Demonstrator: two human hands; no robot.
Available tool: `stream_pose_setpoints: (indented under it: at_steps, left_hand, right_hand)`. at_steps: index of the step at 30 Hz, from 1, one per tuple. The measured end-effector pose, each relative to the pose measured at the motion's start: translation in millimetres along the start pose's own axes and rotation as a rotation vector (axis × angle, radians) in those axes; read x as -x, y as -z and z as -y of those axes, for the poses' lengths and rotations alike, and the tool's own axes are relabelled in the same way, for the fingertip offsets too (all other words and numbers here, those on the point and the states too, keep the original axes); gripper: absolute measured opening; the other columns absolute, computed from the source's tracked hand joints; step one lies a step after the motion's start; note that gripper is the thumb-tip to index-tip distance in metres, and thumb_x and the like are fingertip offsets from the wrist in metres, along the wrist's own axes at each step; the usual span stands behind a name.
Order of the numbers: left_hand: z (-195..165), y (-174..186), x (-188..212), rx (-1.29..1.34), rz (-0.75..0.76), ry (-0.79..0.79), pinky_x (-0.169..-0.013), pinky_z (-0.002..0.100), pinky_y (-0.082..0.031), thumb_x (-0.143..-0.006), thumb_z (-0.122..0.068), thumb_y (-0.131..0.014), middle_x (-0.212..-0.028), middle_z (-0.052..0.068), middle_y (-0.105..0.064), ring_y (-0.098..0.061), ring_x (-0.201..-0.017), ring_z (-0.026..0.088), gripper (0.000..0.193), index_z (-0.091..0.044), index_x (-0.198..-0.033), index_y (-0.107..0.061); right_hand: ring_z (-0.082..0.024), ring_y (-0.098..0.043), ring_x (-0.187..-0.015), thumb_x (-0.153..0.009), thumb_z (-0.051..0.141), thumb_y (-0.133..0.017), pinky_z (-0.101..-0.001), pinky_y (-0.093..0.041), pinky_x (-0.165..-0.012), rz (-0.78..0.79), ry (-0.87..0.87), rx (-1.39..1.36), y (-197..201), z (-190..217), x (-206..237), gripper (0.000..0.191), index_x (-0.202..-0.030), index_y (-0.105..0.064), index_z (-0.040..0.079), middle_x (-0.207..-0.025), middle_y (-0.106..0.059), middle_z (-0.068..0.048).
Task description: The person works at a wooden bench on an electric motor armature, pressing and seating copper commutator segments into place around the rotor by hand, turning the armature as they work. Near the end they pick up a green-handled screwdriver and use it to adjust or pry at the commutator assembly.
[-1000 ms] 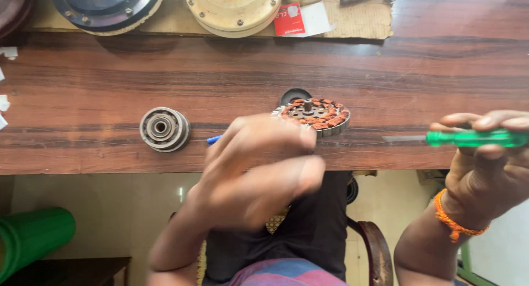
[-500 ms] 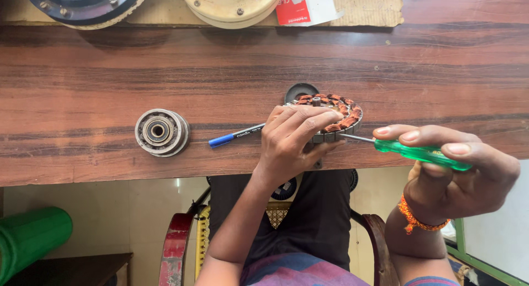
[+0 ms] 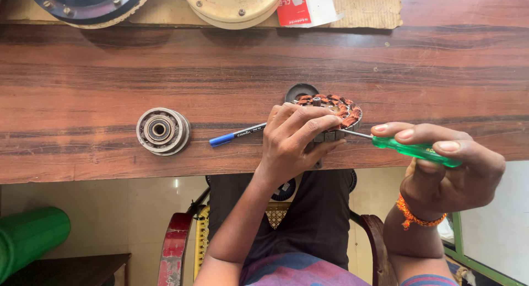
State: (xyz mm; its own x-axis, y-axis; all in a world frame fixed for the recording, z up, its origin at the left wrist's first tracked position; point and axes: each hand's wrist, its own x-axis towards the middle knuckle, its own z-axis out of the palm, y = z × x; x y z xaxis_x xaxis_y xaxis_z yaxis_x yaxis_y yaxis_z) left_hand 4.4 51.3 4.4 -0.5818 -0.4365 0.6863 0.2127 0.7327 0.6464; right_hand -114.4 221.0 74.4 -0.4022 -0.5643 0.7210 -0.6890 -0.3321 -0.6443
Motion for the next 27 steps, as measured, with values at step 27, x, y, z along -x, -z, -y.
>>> stream_pose_setpoints:
  at_steps: [27]
  left_hand:
    - [6.2, 1.8, 1.4, 0.01, 0.036, -0.022, -0.092, 0.037, -0.046, -0.083, -0.026, -0.087, -0.122, -0.005, -0.068, -0.063, -0.105, 0.018, 0.043, -0.019, -0.12, -0.068]
  right_hand:
    - [-0.023, -0.075, -0.091, -0.094, -0.002, -0.077, -0.0318, -0.062, -0.081, 0.246, -0.094, 0.059, -7.4, -28.7, -8.2, 0.016, -0.101, -0.063, 0.002, -0.1, -0.073, -0.013]
